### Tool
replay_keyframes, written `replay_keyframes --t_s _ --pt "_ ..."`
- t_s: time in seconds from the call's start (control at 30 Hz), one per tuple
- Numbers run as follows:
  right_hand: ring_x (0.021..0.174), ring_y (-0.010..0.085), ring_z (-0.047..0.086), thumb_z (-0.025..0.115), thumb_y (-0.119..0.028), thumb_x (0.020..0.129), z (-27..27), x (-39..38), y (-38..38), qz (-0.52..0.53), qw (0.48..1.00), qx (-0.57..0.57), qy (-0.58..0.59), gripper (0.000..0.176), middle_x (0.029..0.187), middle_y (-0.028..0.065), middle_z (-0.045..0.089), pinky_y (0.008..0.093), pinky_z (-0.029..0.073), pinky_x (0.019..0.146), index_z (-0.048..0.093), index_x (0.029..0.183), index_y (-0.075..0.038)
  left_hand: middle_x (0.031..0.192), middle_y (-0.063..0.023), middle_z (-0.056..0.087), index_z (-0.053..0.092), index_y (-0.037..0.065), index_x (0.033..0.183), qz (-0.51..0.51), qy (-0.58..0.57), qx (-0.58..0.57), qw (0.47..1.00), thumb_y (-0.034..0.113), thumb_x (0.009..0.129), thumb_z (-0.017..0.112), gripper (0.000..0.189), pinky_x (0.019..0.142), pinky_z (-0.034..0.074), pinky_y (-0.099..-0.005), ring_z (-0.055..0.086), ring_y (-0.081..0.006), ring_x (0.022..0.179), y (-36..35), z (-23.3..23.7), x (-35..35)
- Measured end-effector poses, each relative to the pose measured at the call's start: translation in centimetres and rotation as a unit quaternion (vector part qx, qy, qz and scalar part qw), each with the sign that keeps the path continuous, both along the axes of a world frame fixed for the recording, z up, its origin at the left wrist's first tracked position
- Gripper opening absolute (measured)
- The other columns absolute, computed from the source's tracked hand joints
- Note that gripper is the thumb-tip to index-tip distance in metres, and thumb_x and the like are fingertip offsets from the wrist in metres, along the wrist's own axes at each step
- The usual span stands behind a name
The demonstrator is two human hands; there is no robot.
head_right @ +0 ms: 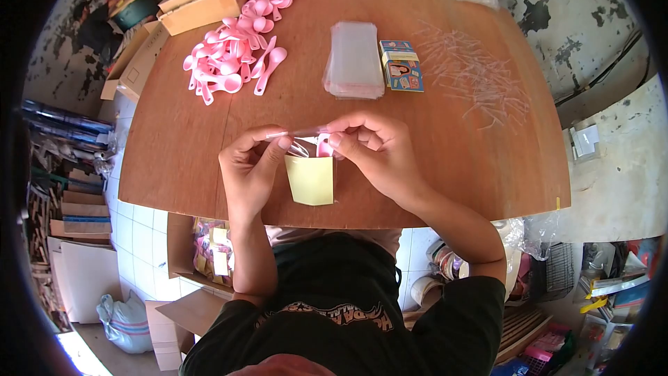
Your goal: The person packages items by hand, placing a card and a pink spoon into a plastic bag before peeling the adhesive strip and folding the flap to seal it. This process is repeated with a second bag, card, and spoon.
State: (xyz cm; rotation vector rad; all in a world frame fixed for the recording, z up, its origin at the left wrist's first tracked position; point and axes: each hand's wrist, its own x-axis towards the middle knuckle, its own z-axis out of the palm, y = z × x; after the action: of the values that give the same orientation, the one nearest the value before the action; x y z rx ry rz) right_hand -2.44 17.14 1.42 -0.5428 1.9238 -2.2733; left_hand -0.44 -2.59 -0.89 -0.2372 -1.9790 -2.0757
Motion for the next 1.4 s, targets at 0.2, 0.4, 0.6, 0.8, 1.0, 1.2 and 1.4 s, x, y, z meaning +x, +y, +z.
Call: replay_keyframes --t_s 0.2,0.4,0.6,0.8,1.0,1.2,1.4 --pt "0.089 0.0141 0.063 0.059 0.005 0.088 -1.0 -1.2 1.3 0.048 0.994 0.046 0.088 0.015 0.101 0.0112 0.063 0.0268 0.053 0.076 0.067 0.101 0.003 0.091 -0.0105 0.069 0.066 -0.004 0.099 -0.019 0.002 0.026 0.999 -0.002 0.085 0.066 0.014 0.074 0.051 -0.0239 0.064 -0.0114 0.083 0.0 -0.4 -0.1" --pt "0.09 0.0165 0.063 0.058 0.012 0.085 -0.4 -1.8 1.5 0.121 0.985 0.051 0.113 0.02 0.096 0.01 0.061 0.0271 0.052 0.077 0.068 0.1 0.002 0.093 -0.0102 0.069 0.067 -0.003 0.099 -0.02 0.004 0.019 1.0 -0.003 0.085 0.065 0.013 0.074 0.052 -0.0244 0.065 -0.0127 0.084 -0.3 0.0 0.1" --pt "0.082 0.0167 0.065 0.06 0.01 0.084 -0.1 -2.1 1.4 0.086 0.959 0.162 0.215 0.019 0.091 0.0096 0.066 0.0269 0.051 0.069 0.069 0.097 0.0 0.096 -0.0127 0.069 0.069 -0.003 0.097 -0.052 0.036 0.037 0.997 -0.013 0.086 0.052 0.023 0.075 0.051 -0.0243 0.065 -0.014 0.088 -0.9 -0.7 -0.2" --pt "0.078 0.0179 0.065 0.063 0.007 0.082 -0.4 -1.6 1.0 0.047 0.96 0.169 0.22 0.017 0.09 0.0099 0.067 0.0262 0.05 0.065 0.07 0.095 -0.001 0.098 -0.013 0.067 0.066 -0.005 0.094 -0.055 0.019 0.047 0.997 -0.009 0.086 0.054 0.015 0.079 0.05 -0.0268 0.064 -0.0163 0.088 -1.1 -0.3 0.2" --pt "0.077 0.0179 0.065 0.071 -0.001 0.078 -0.1 -1.5 0.6 0.044 0.94 0.172 0.292 0.018 0.091 0.01 0.067 0.0268 0.051 0.066 0.069 0.095 -0.002 0.095 -0.0122 0.068 0.065 -0.005 0.096 -0.057 0.011 0.092 0.994 -0.006 0.086 0.06 0.011 0.076 0.05 -0.0255 0.063 -0.0131 0.086 -0.7 0.1 0.4" --pt "0.077 0.02 0.066 0.078 -0.004 0.072 -0.9 -1.3 -0.1 0.013 0.931 0.185 0.314 0.024 0.088 0.0093 0.066 0.0302 0.052 0.066 0.068 0.093 -0.003 0.086 -0.0115 0.07 0.067 -0.005 0.099 0.014 0.015 0.048 0.999 -0.004 0.084 0.066 0.015 0.068 0.054 -0.0236 0.067 -0.0126 0.078 -0.5 -0.4 0.0" --pt "0.082 0.0172 0.067 0.075 0.001 0.075 -1.1 -0.7 -0.7 0.017 0.958 0.144 0.248 0.025 0.097 0.0105 0.062 0.0278 0.058 0.072 0.065 0.097 0.001 0.086 -0.0118 0.07 0.066 -0.005 0.1 0.032 0.024 0.041 0.998 -0.003 0.083 0.067 0.017 0.07 0.055 -0.0247 0.067 -0.0133 0.079 -0.6 -0.6 0.0"
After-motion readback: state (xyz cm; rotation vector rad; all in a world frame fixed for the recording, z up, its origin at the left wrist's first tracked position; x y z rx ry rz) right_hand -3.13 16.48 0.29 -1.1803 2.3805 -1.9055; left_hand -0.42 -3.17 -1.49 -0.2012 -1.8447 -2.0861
